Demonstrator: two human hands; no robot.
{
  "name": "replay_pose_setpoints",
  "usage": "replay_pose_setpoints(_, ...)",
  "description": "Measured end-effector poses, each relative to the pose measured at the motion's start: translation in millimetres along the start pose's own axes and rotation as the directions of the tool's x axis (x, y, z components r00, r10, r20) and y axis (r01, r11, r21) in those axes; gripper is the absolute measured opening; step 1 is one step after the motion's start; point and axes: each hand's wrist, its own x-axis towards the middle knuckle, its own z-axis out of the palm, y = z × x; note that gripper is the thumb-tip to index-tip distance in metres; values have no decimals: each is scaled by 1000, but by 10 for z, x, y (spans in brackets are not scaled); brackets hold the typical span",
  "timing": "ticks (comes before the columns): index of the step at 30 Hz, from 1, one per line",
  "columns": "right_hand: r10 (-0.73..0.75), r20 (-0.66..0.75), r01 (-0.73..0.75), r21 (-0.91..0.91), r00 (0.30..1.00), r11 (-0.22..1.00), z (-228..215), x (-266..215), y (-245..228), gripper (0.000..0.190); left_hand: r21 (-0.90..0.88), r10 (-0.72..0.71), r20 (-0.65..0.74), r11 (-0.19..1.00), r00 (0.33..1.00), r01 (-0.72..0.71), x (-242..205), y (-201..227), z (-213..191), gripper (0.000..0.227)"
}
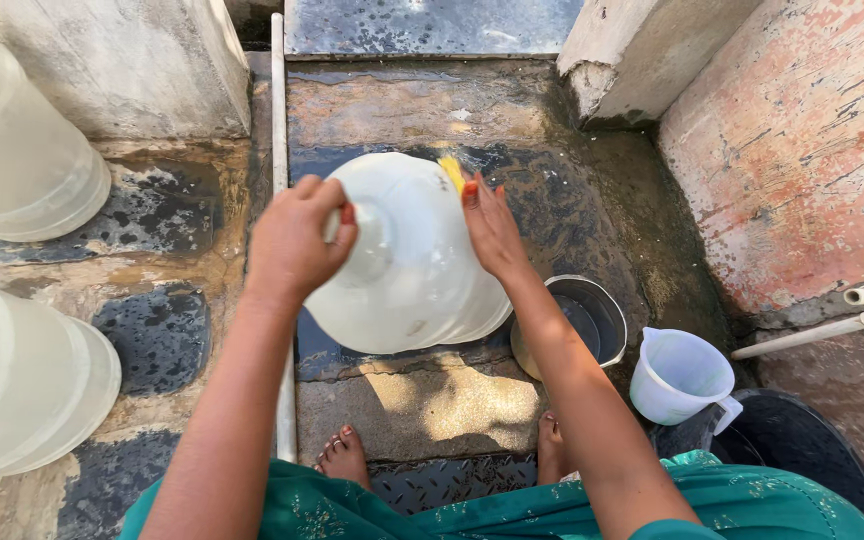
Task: The person cleans large plastic water jugs by scrubbing the interior with a long-handled brush and wiping the exterior with a yellow sponge before shaking and rinsing them.
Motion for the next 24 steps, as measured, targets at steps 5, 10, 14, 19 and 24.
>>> replay_pose_setpoints(5,-259,-174,271,54,950,961,642,-912,-31,98,-3,-180,104,983,978,181,6,-393,-201,23)
replay_pose_setpoints(10,-415,-231,447,105,880,888,781,-1275,-592,98,-39,-53,130,998,990,59,-10,-552,-381,22)
replay_pose_setpoints(14,-271,-136,281,62,953,958,785,-821,-146,105,-78,-39,159,996,986,52,-46,-551,-494,21)
replay_pose_setpoints(19,65,-61,-63,30,996,998,1031,-553,1165,102,-136,-36,168,989,985,60,-101,-785,-516,22)
replay_pose_setpoints(24,248,-145,-207,253,958,945,1185,-496,1343,93,-142,-133,102,979,986,147,-148,-867,-384,22)
